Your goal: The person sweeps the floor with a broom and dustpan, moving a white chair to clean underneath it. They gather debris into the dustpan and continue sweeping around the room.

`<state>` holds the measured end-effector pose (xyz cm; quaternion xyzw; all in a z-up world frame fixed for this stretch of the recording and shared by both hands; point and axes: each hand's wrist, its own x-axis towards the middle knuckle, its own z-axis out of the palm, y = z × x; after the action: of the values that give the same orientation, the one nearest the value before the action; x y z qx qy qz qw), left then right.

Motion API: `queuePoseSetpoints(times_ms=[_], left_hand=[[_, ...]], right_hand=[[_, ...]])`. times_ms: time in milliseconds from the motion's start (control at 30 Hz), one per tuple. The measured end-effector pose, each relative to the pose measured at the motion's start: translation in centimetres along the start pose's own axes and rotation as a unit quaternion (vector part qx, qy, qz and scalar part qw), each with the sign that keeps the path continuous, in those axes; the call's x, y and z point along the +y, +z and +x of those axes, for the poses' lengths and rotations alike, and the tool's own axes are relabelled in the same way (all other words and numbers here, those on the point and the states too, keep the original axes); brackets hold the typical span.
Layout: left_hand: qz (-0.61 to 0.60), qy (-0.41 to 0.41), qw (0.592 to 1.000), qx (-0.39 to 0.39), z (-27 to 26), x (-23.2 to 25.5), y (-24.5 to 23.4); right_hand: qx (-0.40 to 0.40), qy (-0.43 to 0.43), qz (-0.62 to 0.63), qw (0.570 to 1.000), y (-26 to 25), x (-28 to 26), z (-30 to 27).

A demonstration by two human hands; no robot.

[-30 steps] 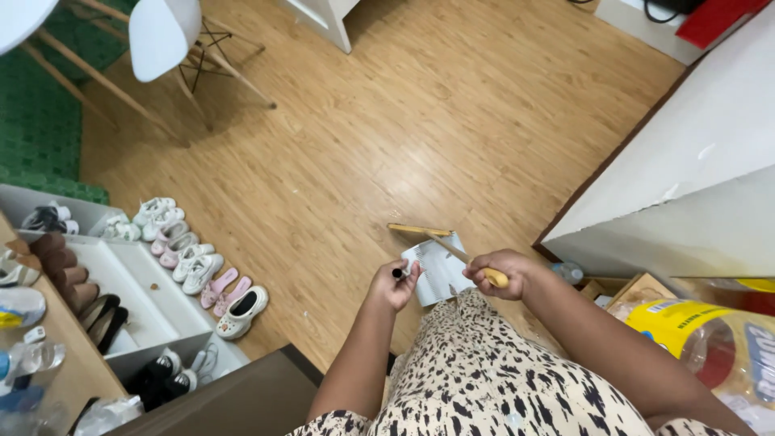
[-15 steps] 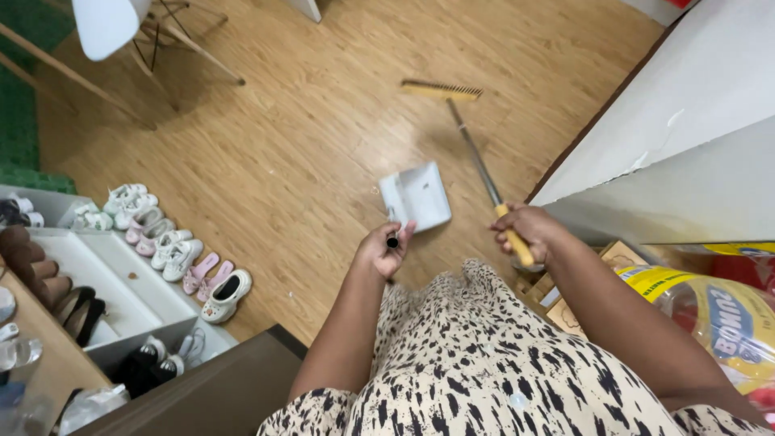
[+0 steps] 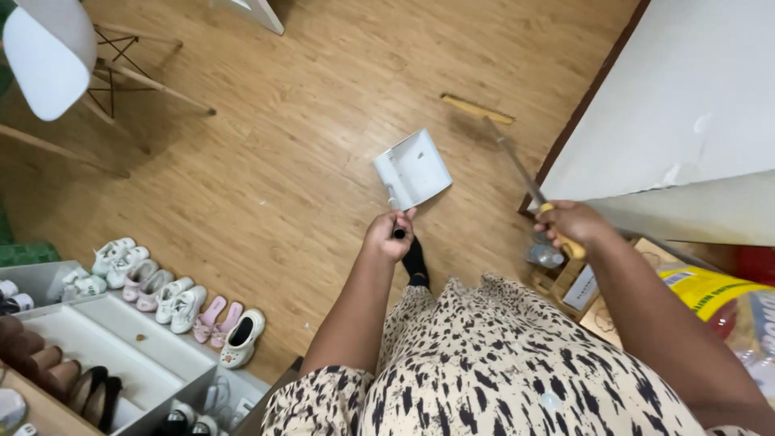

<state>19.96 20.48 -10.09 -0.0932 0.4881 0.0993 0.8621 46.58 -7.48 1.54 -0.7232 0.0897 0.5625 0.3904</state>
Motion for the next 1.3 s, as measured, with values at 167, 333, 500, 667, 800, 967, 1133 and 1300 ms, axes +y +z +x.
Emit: queuePoseSetpoints(times_ms=[167,333,500,667,800,967,1133,1300], left_hand=[[0.003,0.0,1.0,0.007,3.7,3.8,2.5],[0.048,0.024,0.997,0.056,3.9,5.1,8.0],[0.052,0.016,0.997,0.061,4.3,7.8,11.0],[0.076,-0.001,0.995,0.07,4.8,8.4,12.4],[0.088,-0.005,0.993,0.076,5.2,8.5,13.2],[0.08,-0.021,0.994,0.07,6.5,10.3,13.9],[0.049,0.002,0.994,0.1,4.3,11.9,17.0],[0.036,-0.041,0.997,0.061,5.8,12.6,18.9]], right_hand=[[0.064,0.024,0.061,0.996,1.8,-2.6,5.1],[0.105,0.07,0.131,0.983,6.8,-0.9,10.2],[0.035,0.141,0.23,0.962,10.5,1.7,11.8],[-0.017,0.137,0.254,0.957,6.8,-1.8,7.2],[-0.136,0.084,0.41,0.898,2.2,-2.4,5.9],[-0.037,0.044,0.385,0.921,7.4,-9.8,-1.1],[0.026,0.096,0.264,0.959,8.0,-12.0,0.2],[-0.005,0.105,0.264,0.959,4.2,-11.0,9.5]])
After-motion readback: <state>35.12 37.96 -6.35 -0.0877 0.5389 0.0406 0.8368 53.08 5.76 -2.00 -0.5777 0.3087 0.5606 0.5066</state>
